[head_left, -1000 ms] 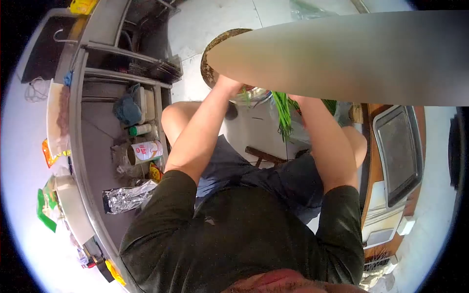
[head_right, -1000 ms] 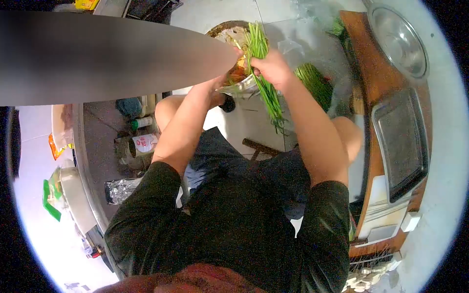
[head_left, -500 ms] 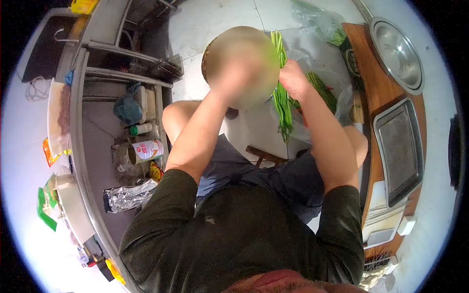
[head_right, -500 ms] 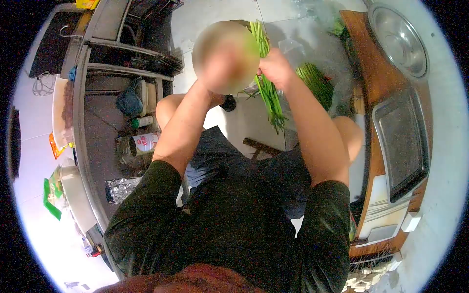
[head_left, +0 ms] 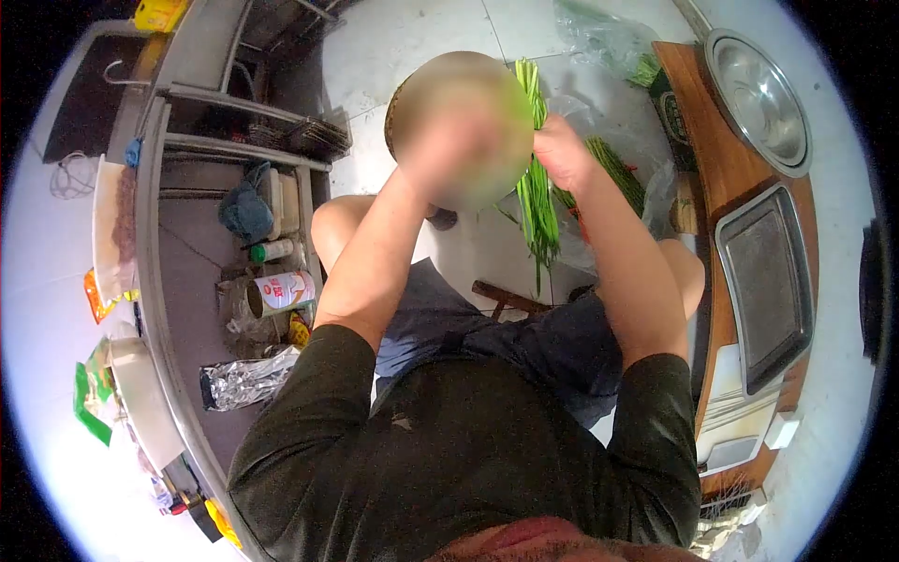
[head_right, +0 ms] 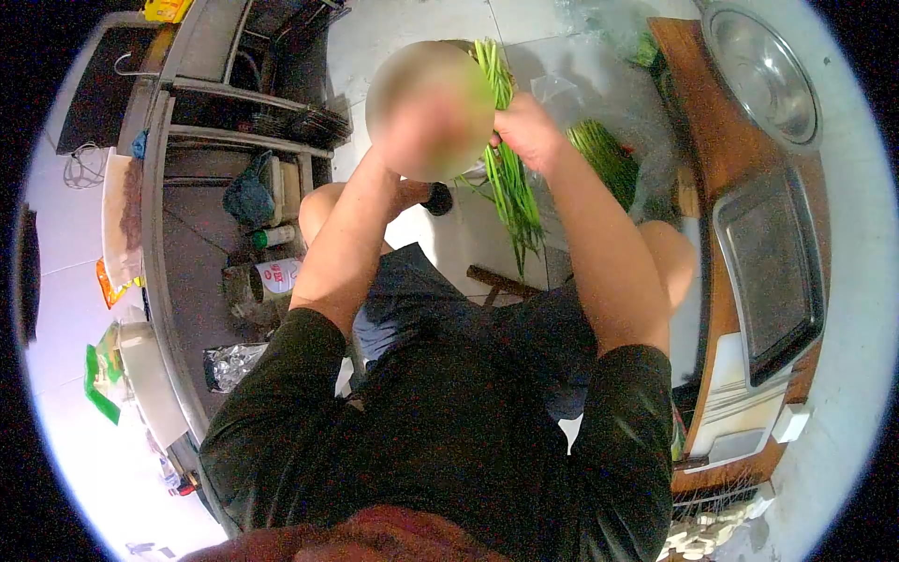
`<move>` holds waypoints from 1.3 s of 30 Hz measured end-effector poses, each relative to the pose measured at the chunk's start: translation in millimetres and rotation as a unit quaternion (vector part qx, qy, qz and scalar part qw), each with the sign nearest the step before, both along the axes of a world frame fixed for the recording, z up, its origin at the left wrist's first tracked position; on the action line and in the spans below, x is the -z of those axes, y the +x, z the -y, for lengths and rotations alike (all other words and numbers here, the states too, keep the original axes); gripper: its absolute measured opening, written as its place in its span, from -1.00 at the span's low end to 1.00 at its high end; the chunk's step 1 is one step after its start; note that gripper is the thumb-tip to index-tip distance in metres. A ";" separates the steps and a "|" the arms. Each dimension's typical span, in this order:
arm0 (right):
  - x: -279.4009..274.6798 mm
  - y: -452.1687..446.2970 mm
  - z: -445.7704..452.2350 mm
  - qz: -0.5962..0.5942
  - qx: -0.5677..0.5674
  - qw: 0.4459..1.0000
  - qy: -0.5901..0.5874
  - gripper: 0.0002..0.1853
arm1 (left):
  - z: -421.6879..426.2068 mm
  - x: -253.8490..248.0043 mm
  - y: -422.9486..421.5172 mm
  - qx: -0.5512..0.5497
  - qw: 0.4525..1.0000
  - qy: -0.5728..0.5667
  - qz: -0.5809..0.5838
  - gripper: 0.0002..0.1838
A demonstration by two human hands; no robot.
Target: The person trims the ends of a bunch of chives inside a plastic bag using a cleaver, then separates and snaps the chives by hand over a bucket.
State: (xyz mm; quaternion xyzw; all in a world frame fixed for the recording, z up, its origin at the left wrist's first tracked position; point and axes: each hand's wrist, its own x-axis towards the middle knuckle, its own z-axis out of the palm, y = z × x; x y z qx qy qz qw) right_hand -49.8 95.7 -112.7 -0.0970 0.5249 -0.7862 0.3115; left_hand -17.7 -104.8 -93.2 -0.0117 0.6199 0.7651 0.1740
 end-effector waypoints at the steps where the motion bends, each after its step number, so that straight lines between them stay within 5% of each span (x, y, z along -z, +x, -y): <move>1: 2.2 0.1 0.2 0.000 0.000 1.000 0.009 -0.65 | -0.8 -1.3 2.0 -0.008 1.000 -0.002 0.006 -0.64; 8: 11.3 -4.2 1.3 -0.004 0.002 0.998 0.058 -0.67 | 21.2 13.1 -14.9 0.072 0.991 -0.101 -0.055 -0.55; 13: 13.4 -4.2 3.4 -0.013 0.025 0.998 0.059 -0.68 | 12.1 11.8 -8.8 0.011 0.999 -0.050 0.004 -0.58; 17: 16.6 -6.2 2.1 -0.031 0.015 0.996 0.086 -0.71 | -31.6 -42.0 18.4 -0.074 0.996 -0.029 0.038 -0.75; 20: -4.5 3.4 3.7 -0.054 0.034 0.995 0.079 -0.84 | -4.3 -12.5 -7.4 0.008 0.993 -0.115 -0.005 -0.91; 27: -0.5 0.5 4.7 -0.072 0.012 0.994 0.081 -0.89 | -7.7 -18.5 -3.9 -0.022 0.976 -0.215 -0.027 -0.89; 39: -13.6 4.8 2.3 -0.051 -0.002 0.998 0.043 -0.86 | -3.4 -11.4 -7.7 -0.059 0.977 -0.203 -0.039 -0.92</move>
